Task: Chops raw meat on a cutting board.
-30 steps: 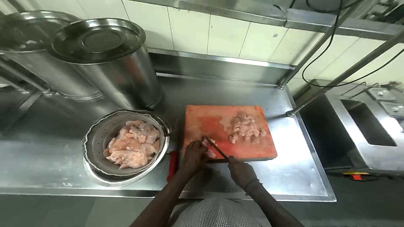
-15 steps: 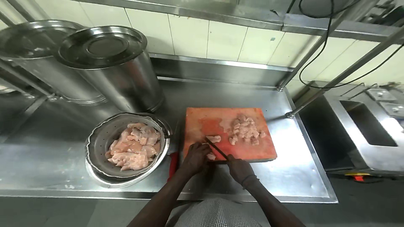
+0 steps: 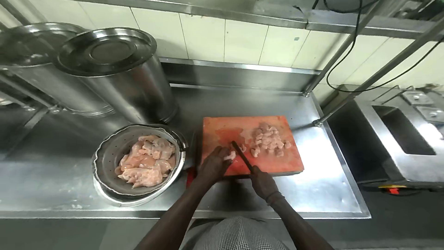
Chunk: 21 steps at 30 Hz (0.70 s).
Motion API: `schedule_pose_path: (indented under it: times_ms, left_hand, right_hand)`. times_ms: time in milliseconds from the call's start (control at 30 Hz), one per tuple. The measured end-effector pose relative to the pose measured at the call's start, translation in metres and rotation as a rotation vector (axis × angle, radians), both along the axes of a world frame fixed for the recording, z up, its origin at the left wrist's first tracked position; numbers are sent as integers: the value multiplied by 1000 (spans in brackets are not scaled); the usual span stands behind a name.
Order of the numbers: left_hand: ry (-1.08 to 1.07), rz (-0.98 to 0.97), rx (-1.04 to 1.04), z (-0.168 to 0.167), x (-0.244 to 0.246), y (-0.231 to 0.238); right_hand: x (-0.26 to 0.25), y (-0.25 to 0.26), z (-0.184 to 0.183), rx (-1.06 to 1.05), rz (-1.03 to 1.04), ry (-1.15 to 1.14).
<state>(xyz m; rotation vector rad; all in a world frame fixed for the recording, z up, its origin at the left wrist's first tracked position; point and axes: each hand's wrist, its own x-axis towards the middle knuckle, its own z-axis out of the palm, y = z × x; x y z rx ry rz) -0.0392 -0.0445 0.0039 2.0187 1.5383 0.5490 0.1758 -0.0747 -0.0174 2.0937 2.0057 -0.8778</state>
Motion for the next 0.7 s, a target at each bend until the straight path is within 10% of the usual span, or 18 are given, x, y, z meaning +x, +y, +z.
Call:
schedule_pose_path:
  times_ms: [233,700]
  left_hand:
    - [108,23,50,-66,-15,-10]
    - [-12,-43,115,-77,-1,3]
  right_hand:
    - [13,-25,6,-10,-18,78]
    - [-30,-30,12,-143,123,-139]
